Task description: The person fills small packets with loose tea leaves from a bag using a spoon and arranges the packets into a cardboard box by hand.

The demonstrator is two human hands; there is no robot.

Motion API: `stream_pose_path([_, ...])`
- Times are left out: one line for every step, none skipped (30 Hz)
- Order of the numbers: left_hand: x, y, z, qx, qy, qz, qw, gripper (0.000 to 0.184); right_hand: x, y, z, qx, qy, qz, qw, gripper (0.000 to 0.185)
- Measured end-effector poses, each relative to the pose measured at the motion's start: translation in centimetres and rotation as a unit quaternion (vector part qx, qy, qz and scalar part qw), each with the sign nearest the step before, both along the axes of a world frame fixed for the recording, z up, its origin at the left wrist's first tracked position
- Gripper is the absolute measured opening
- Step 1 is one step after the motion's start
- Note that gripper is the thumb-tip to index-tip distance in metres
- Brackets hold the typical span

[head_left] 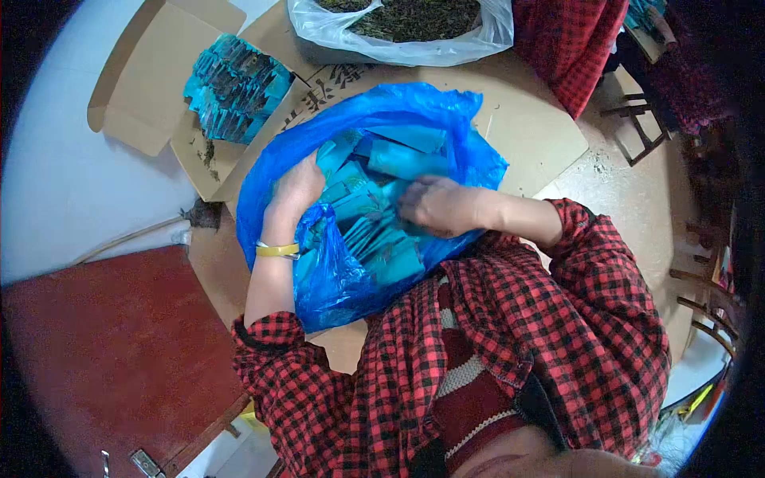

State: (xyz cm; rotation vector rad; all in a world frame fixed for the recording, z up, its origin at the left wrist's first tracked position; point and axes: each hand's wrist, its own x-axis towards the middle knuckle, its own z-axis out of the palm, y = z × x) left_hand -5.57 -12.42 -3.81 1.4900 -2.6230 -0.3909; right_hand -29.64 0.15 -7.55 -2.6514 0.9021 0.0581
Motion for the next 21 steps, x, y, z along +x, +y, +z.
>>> stream_pose_path([0.0, -0.2, 0.2, -0.003, -0.001, 0.001, 1.0, 0.038, 0.1, 0.1, -0.3, -0.003, -0.001, 0.001, 1.0, 0.034])
stream_pose_path([0.0, -0.4, 0.4, 0.041, -0.049, 0.022, 0.998, 0.039, 0.2, 0.3, -0.9, -0.01, -0.037, 0.013, 0.999, 0.033])
stream_pose_path([0.0, -0.5, 0.5, 0.086, -0.097, 0.042, 0.991, 0.04, 0.3, 0.6, -1.5, -0.015, -0.073, 0.026, 0.997, 0.033])
stream_pose_path([0.0, -0.5, 0.7, 0.131, -0.143, 0.062, 0.979, 0.041, 0.3, 0.8, -1.8, -0.02, -0.109, 0.038, 0.993, 0.033])
stream_pose_path([0.0, -0.4, 0.8, 0.132, -0.143, 0.062, 0.979, 0.041, 0.4, 0.9, -1.6, -0.019, -0.109, 0.038, 0.993, 0.033])
stream_pose_path([-0.2, -0.4, 1.0, 0.151, -0.155, 0.062, 0.974, 0.042, 0.2, 0.7, -1.3, 0.033, -0.091, 0.025, 0.995, 0.033])
stream_pose_path([-0.4, -0.4, 1.2, 0.168, -0.167, 0.063, 0.97, 0.043, 0.0, 0.3, -0.8, 0.083, -0.072, 0.014, 0.994, 0.034])
stream_pose_path([-0.4, -0.4, 1.3, 0.185, -0.179, 0.064, 0.964, 0.044, -0.1, -0.1, -0.2, 0.133, -0.054, 0.002, 0.99, 0.034])
stream_pose_path([-0.4, -0.3, 1.4, 0.184, -0.178, 0.066, 0.965, 0.044, -0.3, -0.6, 0.5, 0.132, -0.053, 0.004, 0.99, 0.034])
stream_pose_path([-0.5, -0.1, 1.4, 0.171, -0.15, 0.057, 0.972, 0.044, -0.6, -1.1, 1.5, 0.15, -0.075, -0.021, 0.986, 0.031])
stream_pose_path([-0.5, 0.1, 1.4, 0.158, -0.123, 0.048, 0.979, 0.045, -0.9, -1.7, 2.4, 0.168, -0.096, -0.046, 0.98, 0.029])
stream_pose_path([-0.4, 0.3, 1.4, 0.146, -0.096, 0.04, 0.984, 0.045, -1.2, -2.2, 2.8, 0.187, -0.117, -0.072, 0.973, 0.027])
stream_pose_path([-0.2, 0.3, 0.7, 0.147, -0.095, 0.041, 0.984, 0.045, -1.5, -2.8, 2.3, 0.188, -0.116, -0.071, 0.973, 0.027])
stream_pose_path([0.2, 0.1, -0.7, 0.141, -0.069, 0.034, 0.987, 0.044, -2.0, -3.6, 1.5, 0.037, -0.181, -0.108, 0.977, 0.025])
stream_pose_path([0.4, 0.1, -1.8, 0.135, -0.042, 0.027, 0.99, 0.044, -2.4, -4.2, 1.0, -0.115, -0.241, -0.142, 0.953, 0.023])
stream_pose_path([0.7, -0.1, -2.7, 0.128, -0.016, 0.019, 0.991, 0.043, -2.6, -4.7, 0.7, -0.116, -0.24, -0.143, 0.953, 0.023])
stream_pose_path([0.0, 0.1, -1.3, 0.126, -0.015, 0.017, 0.992, 0.043, -2.6, -5.2, 0.7, -0.061, -0.146, -0.173, 0.972, 0.027])
stream_pose_path([-0.6, 0.3, 0.3, 0.139, -0.055, -0.013, 0.989, 0.043, -2.6, -5.7, 0.6, -0.005, -0.05, -0.201, 0.978, 0.03])
stream_pose_path([-1.1, 0.6, 1.9, 0.151, -0.095, -0.042, 0.983, 0.044, -2.8, -6.3, 0.5, 0.051, 0.047, -0.226, 0.972, 0.033])
stream_pose_path([-1.5, 0.9, 2.7, 0.162, -0.133, -0.07, 0.975, 0.045, -3.1, -7.1, 0.0, 0.049, 0.049, -0.225, 0.972, 0.033])
stream_pose_path([-1.4, 1.4, 2.5, 0.163, -0.132, -0.067, 0.976, 0.045, -3.3, -7.9, -0.8, 0.062, 0.047, -0.237, 0.968, 0.032])
